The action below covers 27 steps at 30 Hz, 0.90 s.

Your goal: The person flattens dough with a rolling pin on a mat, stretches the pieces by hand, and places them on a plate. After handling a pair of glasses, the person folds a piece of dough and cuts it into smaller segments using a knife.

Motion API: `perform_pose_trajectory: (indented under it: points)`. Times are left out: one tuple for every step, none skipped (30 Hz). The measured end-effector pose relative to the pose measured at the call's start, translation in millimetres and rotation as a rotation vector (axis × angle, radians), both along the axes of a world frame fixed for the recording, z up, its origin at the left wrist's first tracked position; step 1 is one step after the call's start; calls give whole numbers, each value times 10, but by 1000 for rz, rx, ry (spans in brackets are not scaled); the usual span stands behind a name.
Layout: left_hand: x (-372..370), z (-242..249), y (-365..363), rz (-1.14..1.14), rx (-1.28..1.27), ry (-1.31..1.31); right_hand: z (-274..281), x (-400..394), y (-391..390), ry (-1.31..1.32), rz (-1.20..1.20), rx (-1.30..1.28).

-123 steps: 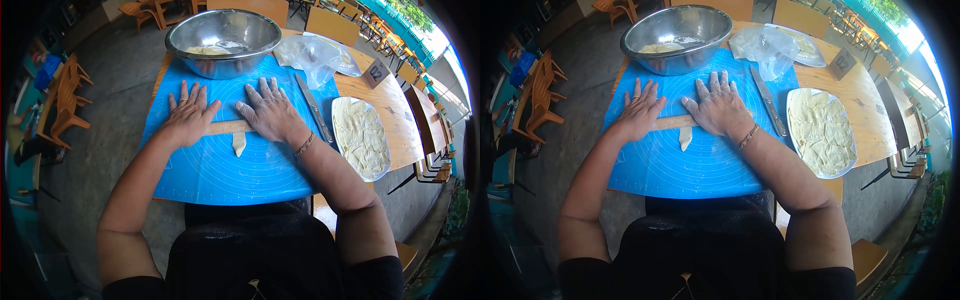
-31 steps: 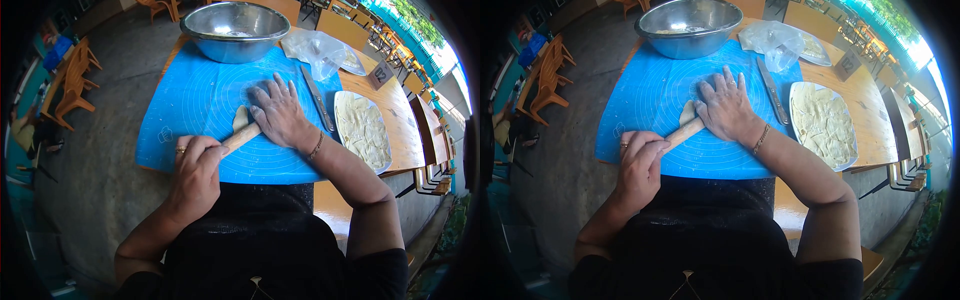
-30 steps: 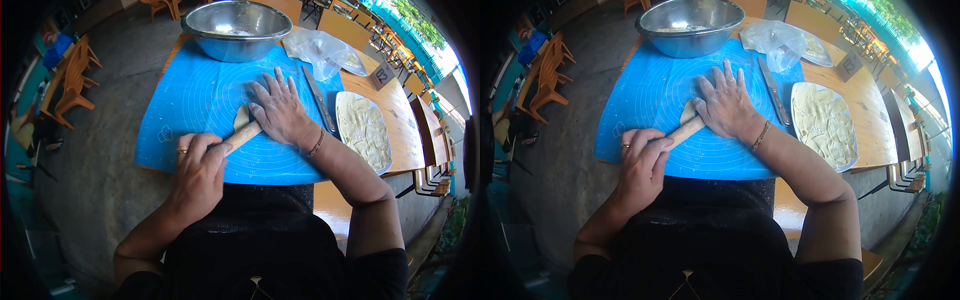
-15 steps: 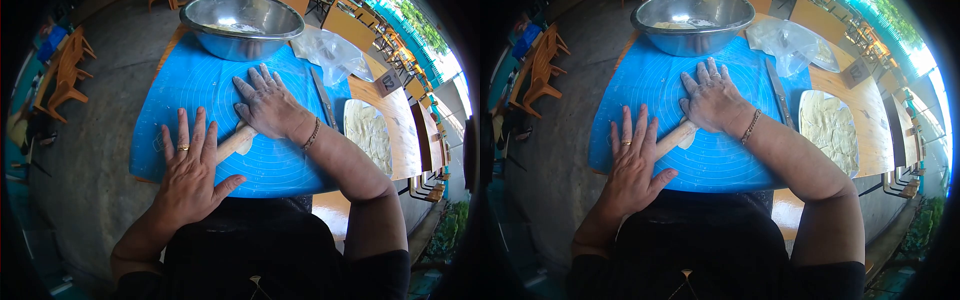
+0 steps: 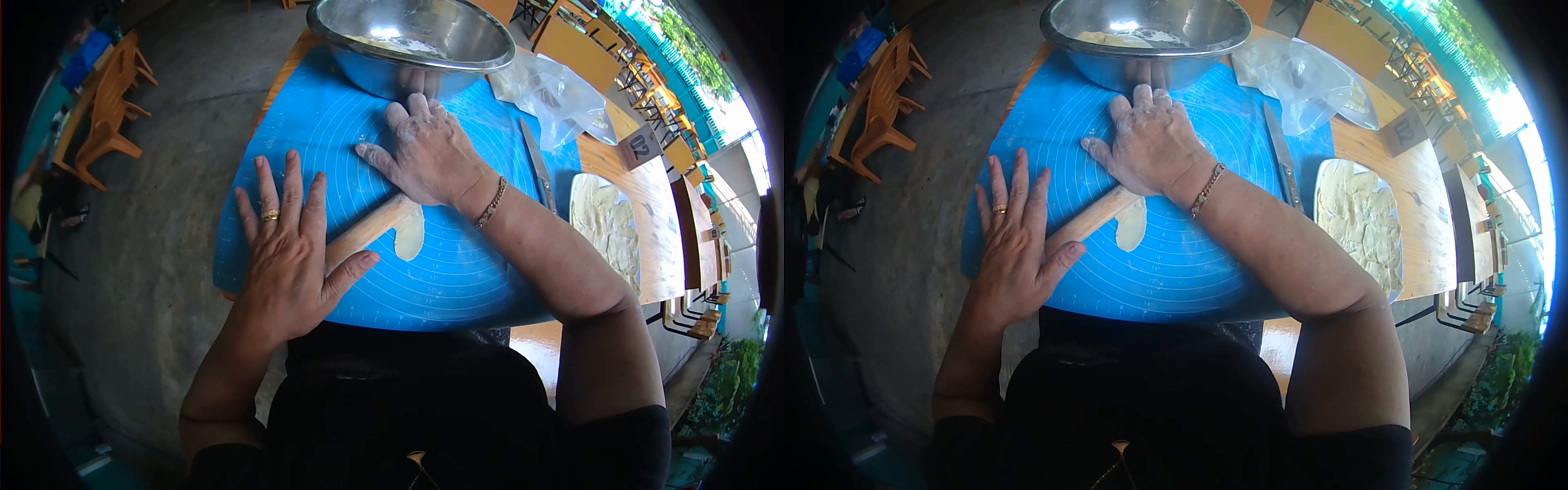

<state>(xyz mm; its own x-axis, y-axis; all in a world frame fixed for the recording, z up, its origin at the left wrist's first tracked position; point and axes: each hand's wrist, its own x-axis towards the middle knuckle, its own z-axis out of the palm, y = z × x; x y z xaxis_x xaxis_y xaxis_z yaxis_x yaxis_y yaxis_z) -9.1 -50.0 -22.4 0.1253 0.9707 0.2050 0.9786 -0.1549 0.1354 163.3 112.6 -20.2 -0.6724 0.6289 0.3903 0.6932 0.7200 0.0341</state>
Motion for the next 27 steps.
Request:
perform_pose_trajectory:
  points:
    - [-26,-4,13,-1,-2,-1,31,-28,3,13,-23,-13]
    - [-52,-6,25,-6,15,-11,45,-48,7,26,-48,-26]
    - [-63,-4,41,-11,32,-21,39,-67,20,24,-52,-26]
    - [-64,34,55,-15,33,-23,33,-86,33,71,-69,-18]
    - [-66,102,64,-43,44,-79,30,-102,47,119,-85,-9]
    - [-66,147,70,-70,56,-133,29,-117,65,120,-86,-7]
    - [-85,151,72,-72,56,-129,27,-128,80,156,-87,-11]
    - [-124,147,78,-150,74,-157,29,-135,95,196,-89,-11]
    - [-147,154,89,-231,98,-183,8,-137,125,206,-93,-1]
    - [-148,167,101,-238,109,-173,-26,-135,163,245,-76,-5]
    - [-144,175,108,-267,135,-174,-54,-119,202,283,-60,-10]
    - [-136,195,107,-297,157,-177,-39,-91,219,292,-67,-2]
    - [-132,245,102,-304,161,-169,-24,-52,236,339,-34,-102]
    - [-131,322,102,-296,172,-132,-10,-7,252,384,3,-200]
    - [-133,392,104,-287,181,-97,81,47,218,386,3,-195]
    - [-139,456,117,-286,183,-96,231,112,158,433,-18,-337]
    - [-150,521,142,-304,174,-103,332,175,111,478,-39,-482]
    - [-157,562,179,-323,166,-110,365,234,91,494,-24,-405]
    - [-159,578,233,-327,168,-108,369,281,70,497,-25,-401]
    - [-157,588,303,-357,135,-137,368,328,51,479,-17,-371]
    - [-152,589,367,-389,102,-165,360,366,30,461,-11,-339]
    - [-154,544,432,-396,106,-162,321,397,5,324,-74,-301]
    - [-163,457,499,-412,101,-182,221,416,-29,326,-79,-296]
    - [-169,382,542,-425,94,-204,137,399,-105,299,-106,-229]
    - [-177,318,567,-426,92,-205,74,387,-158,270,-132,-163]
    - [-185,266,587,-403,55,-220,53,398,-169,227,-150,-261]
    - [-174,263,589,-378,17,-233,33,381,-187,228,-150,-264]
